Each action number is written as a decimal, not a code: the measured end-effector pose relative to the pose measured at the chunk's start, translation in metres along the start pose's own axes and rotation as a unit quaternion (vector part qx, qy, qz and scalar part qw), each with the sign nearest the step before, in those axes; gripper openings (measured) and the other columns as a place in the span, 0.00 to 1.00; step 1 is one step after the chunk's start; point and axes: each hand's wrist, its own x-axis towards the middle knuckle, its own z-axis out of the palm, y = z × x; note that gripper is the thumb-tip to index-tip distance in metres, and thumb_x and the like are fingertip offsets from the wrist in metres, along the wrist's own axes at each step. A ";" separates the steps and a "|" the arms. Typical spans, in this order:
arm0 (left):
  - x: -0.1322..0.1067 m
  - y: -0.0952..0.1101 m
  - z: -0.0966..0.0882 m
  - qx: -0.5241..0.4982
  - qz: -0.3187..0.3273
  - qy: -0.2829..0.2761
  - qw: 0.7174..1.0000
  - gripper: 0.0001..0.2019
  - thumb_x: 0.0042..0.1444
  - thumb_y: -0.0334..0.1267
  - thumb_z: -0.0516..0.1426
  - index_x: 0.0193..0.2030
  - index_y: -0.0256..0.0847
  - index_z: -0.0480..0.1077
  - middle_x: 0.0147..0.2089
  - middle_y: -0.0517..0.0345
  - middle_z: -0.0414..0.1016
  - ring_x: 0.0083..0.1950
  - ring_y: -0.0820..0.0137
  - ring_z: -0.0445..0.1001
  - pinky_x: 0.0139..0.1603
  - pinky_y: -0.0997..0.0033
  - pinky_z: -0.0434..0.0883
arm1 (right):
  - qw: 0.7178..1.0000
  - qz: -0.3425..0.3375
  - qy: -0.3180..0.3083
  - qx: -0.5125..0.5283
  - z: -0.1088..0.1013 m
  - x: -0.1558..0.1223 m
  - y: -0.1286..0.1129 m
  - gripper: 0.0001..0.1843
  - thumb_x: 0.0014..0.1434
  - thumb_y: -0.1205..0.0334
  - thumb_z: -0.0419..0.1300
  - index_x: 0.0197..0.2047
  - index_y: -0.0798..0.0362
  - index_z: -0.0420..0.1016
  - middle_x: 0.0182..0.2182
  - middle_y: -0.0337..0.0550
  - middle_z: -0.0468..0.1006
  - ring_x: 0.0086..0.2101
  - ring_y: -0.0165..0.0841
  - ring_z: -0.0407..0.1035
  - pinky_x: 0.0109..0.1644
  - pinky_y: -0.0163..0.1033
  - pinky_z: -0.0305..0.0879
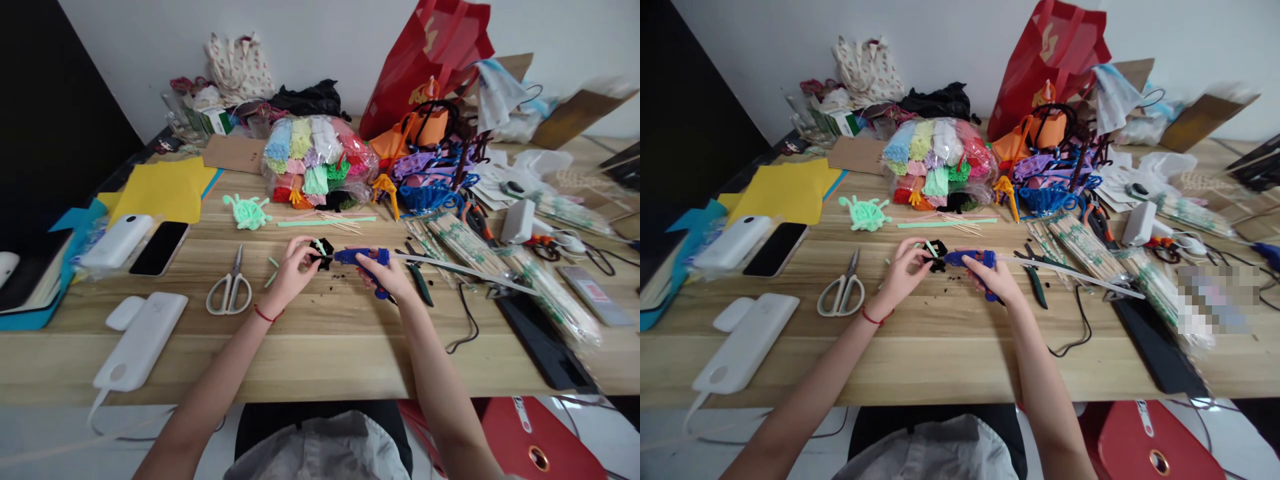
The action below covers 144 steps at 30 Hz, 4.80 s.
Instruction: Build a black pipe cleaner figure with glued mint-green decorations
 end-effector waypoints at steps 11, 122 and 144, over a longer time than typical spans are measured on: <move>0.000 0.001 -0.001 0.005 -0.002 0.012 1.000 0.04 0.59 0.37 0.57 0.39 0.41 0.70 0.55 0.51 0.64 0.31 0.79 0.67 0.36 0.71 0.73 | 1.000 0.004 0.008 -0.003 0.001 -0.001 -0.003 0.29 0.51 0.45 0.62 0.51 0.53 0.74 0.18 0.33 0.65 0.16 0.24 0.54 0.17 0.31 0.51; 0.009 -0.006 0.003 -0.004 -0.021 0.022 1.000 0.04 0.53 0.39 0.62 0.36 0.43 0.75 0.53 0.51 0.65 0.39 0.72 0.69 0.35 0.69 0.69 | 0.998 -0.050 -0.031 0.007 -0.007 0.005 0.002 0.28 0.54 0.46 0.60 0.51 0.56 0.72 0.17 0.35 0.70 0.17 0.30 0.66 0.24 0.36 0.65; 0.004 0.013 0.011 0.094 0.005 0.069 0.993 0.10 0.50 0.37 0.64 0.37 0.42 0.68 0.54 0.50 0.64 0.58 0.59 0.65 0.61 0.53 0.64 | 0.983 -0.150 0.104 0.005 -0.009 0.005 0.004 0.22 0.55 0.47 0.60 0.48 0.52 0.70 0.20 0.36 0.73 0.22 0.33 0.70 0.33 0.41 0.68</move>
